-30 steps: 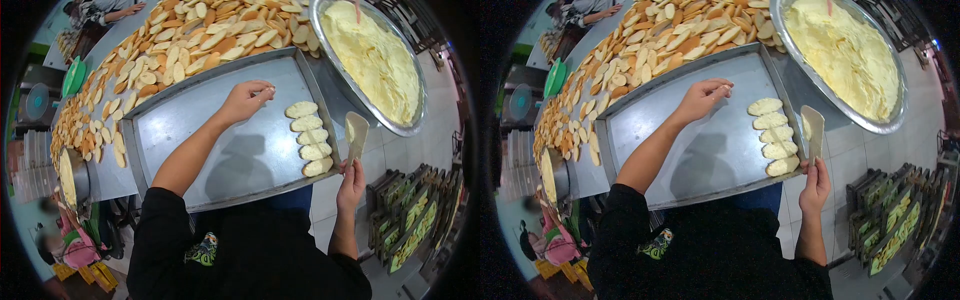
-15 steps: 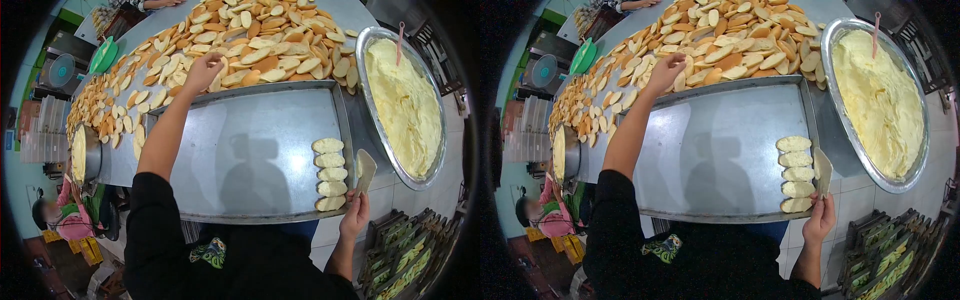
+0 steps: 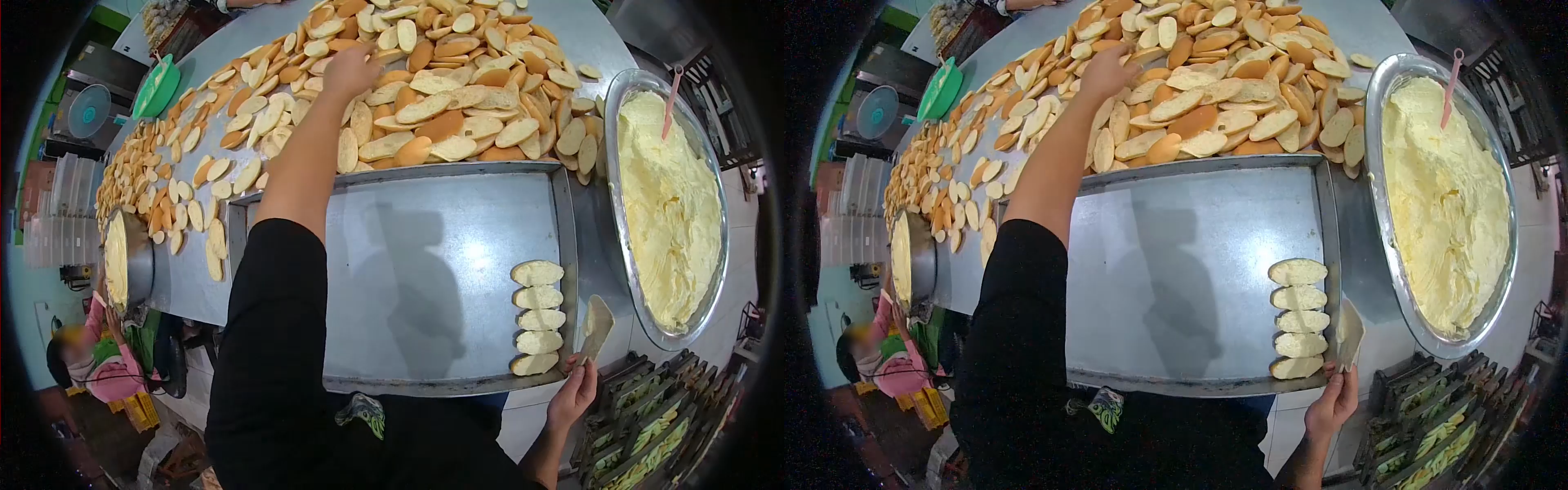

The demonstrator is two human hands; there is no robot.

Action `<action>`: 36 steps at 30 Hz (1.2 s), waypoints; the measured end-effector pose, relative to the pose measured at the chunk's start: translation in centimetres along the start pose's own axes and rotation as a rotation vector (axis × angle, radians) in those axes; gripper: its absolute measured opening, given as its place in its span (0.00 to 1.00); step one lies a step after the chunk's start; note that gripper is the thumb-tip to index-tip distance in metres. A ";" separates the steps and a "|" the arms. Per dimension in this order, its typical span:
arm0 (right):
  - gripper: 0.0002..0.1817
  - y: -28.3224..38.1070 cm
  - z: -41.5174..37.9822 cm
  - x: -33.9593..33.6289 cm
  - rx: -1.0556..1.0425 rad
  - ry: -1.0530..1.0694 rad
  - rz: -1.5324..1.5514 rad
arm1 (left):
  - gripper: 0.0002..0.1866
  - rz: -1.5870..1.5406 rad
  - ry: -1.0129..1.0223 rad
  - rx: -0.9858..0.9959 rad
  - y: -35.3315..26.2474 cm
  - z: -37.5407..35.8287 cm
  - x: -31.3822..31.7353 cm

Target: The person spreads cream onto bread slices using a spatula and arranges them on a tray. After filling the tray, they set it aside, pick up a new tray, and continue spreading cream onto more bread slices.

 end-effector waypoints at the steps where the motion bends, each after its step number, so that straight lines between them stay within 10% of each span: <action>1: 0.12 -0.1 0.1 0.4 -0.005 0.021 0.005 | 0.21 0.012 0.041 -0.033 0.2 0.4 0.6; 9: 0.12 0.7 1.6 2.1 -0.022 0.122 -0.029 | 0.19 -0.375 0.041 -0.140 3.9 -1.2 -1.2; 16: 0.10 2.0 -0.1 2.6 -0.093 0.071 0.073 | 0.15 0.033 -0.040 0.447 -4.5 -11.5 -6.0; 29: 0.14 2.5 -2.8 2.5 -0.178 0.113 0.078 | 0.21 -0.367 0.465 0.094 -3.4 -11.0 0.0; 36: 0.13 2.5 -3.9 2.4 -0.172 0.082 0.179 | 0.26 -0.320 0.357 0.058 -4.0 -11.8 -1.2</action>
Point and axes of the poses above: each hand's wrist, its own z-axis towards the middle knuckle, its own x-axis out of the palm, y = z × x, the point moved 7 cm from there along z, towards the middle knuckle, and after that the axes turned 9 degrees about y, right-handed, at the moved point
